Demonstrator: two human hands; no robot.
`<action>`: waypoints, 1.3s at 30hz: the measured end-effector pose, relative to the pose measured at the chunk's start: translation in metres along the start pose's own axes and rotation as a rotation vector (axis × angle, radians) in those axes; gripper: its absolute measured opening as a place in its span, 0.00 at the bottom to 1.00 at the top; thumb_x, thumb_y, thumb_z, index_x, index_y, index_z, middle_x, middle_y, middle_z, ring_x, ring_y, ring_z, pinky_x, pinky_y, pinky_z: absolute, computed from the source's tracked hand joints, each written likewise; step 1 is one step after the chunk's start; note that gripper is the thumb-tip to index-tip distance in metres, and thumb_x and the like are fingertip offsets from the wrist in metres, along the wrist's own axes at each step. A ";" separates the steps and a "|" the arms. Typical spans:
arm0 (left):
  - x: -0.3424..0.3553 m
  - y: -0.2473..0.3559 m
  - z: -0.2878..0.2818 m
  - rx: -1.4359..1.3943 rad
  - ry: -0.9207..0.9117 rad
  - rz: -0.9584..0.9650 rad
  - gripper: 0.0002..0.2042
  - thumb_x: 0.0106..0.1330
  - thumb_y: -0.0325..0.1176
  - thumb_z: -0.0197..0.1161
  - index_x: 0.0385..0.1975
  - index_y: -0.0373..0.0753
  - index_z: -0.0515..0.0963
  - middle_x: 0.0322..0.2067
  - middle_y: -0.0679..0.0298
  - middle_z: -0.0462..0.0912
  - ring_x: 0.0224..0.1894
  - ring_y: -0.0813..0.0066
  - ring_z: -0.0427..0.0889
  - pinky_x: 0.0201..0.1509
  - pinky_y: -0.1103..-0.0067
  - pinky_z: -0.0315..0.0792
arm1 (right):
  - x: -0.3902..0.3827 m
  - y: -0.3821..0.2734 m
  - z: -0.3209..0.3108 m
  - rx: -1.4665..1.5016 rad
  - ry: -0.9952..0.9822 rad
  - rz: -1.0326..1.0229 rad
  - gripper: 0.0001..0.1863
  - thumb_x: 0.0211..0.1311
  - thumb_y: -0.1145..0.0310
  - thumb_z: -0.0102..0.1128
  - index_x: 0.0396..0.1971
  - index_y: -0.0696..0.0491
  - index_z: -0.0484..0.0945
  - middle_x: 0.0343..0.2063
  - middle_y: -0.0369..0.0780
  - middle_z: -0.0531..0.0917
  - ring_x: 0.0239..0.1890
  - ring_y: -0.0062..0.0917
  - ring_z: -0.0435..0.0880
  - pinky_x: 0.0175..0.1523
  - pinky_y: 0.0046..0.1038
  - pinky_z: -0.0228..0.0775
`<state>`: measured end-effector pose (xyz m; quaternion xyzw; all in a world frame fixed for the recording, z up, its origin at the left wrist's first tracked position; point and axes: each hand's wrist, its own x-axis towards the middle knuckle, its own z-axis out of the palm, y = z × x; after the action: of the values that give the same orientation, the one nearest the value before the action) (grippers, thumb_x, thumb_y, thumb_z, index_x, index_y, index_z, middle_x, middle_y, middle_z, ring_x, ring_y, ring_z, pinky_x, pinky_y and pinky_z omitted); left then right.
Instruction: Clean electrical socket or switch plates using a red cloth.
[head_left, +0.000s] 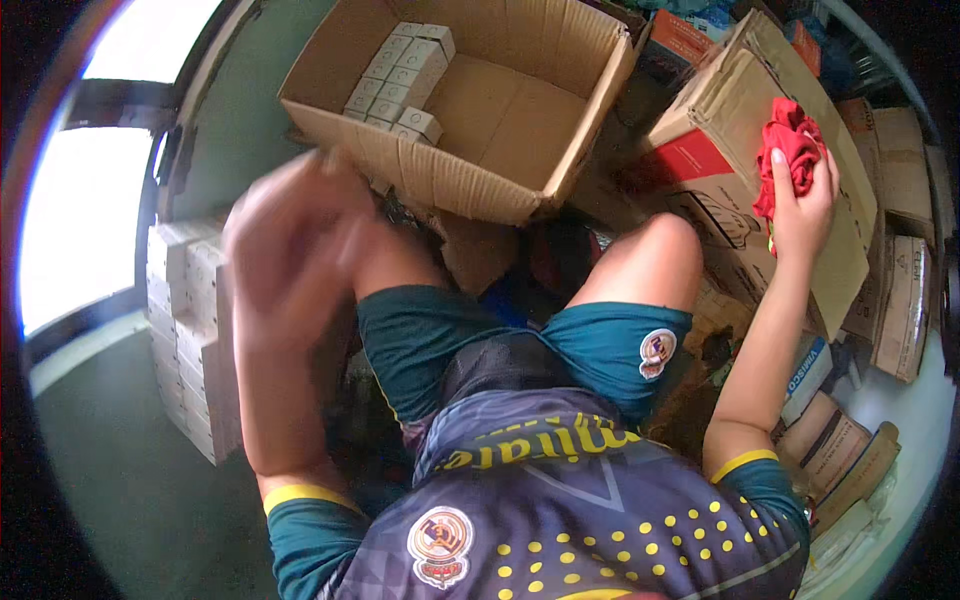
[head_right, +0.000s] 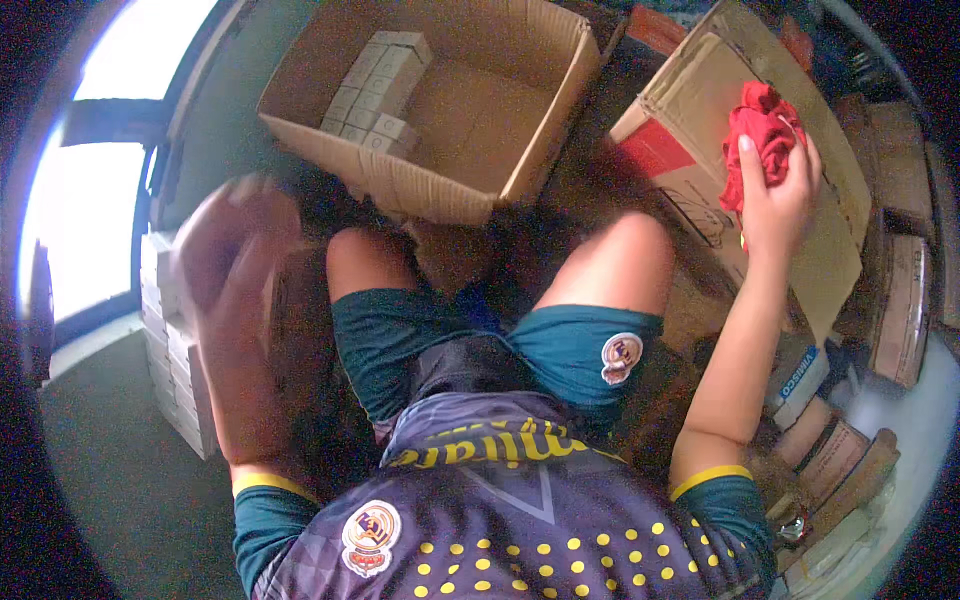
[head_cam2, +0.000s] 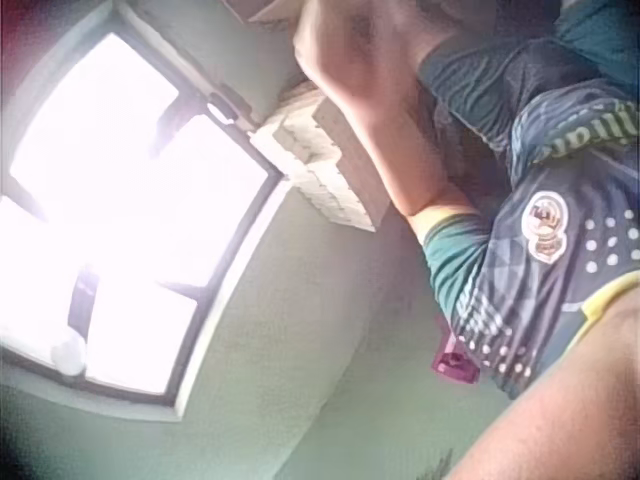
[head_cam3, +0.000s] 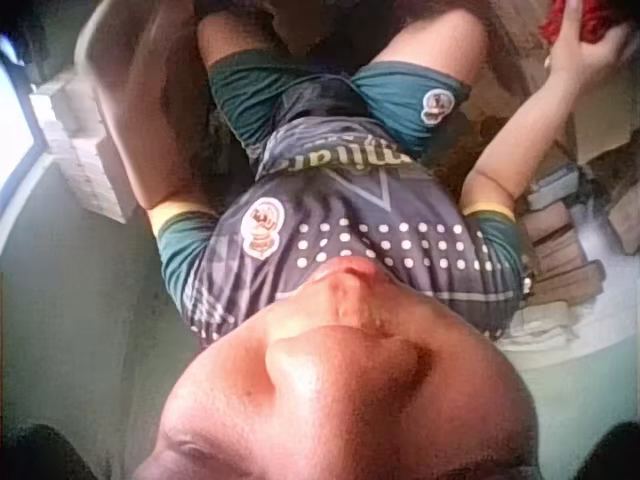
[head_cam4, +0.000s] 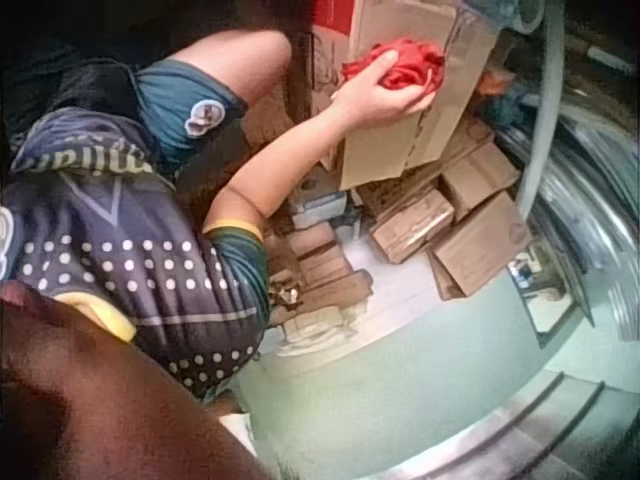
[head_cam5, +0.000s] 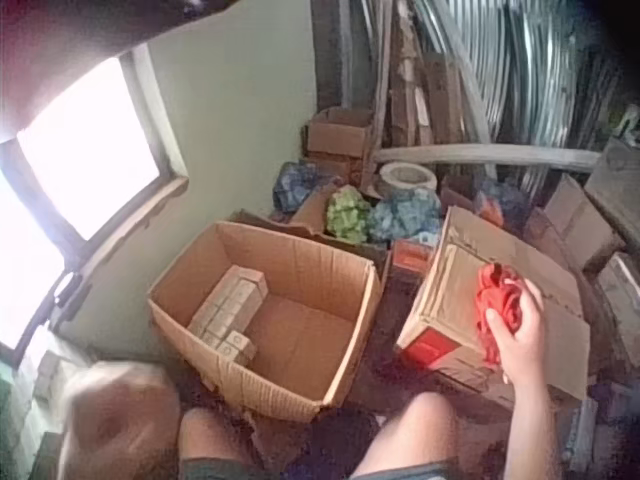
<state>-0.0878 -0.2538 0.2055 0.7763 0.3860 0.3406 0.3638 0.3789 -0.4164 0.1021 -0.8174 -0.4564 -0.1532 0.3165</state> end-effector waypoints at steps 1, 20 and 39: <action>0.051 -0.023 0.009 0.141 -0.243 -0.005 0.09 0.63 0.33 0.67 0.35 0.34 0.81 0.25 0.62 0.80 0.33 0.77 0.81 0.36 0.76 0.72 | 0.002 -0.005 0.003 0.007 -0.010 -0.003 0.31 0.62 0.53 0.69 0.57 0.59 0.76 0.60 0.51 0.75 0.63 0.45 0.74 0.67 0.40 0.64; 0.155 -0.388 0.237 1.163 -0.763 -0.635 0.24 0.65 0.42 0.64 0.61 0.42 0.78 0.59 0.53 0.79 0.57 0.48 0.79 0.55 0.51 0.72 | 0.015 -0.001 -0.022 0.133 -0.086 0.112 0.26 0.68 0.65 0.66 0.60 0.64 0.73 0.59 0.50 0.76 0.59 0.35 0.76 0.66 0.35 0.65; 0.132 -0.101 0.109 0.150 -0.221 -0.010 0.33 0.42 0.36 0.77 0.54 0.38 0.79 0.49 0.51 0.76 0.50 0.51 0.79 0.53 0.66 0.78 | -0.012 0.052 -0.032 0.588 -0.093 0.096 0.23 0.57 0.80 0.66 0.55 0.58 0.77 0.54 0.43 0.79 0.55 0.34 0.81 0.62 0.36 0.73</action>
<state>0.0270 -0.1302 0.0996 0.8321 0.3718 0.2212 0.3471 0.4177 -0.4647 0.0999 -0.7173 -0.4560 0.0383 0.5255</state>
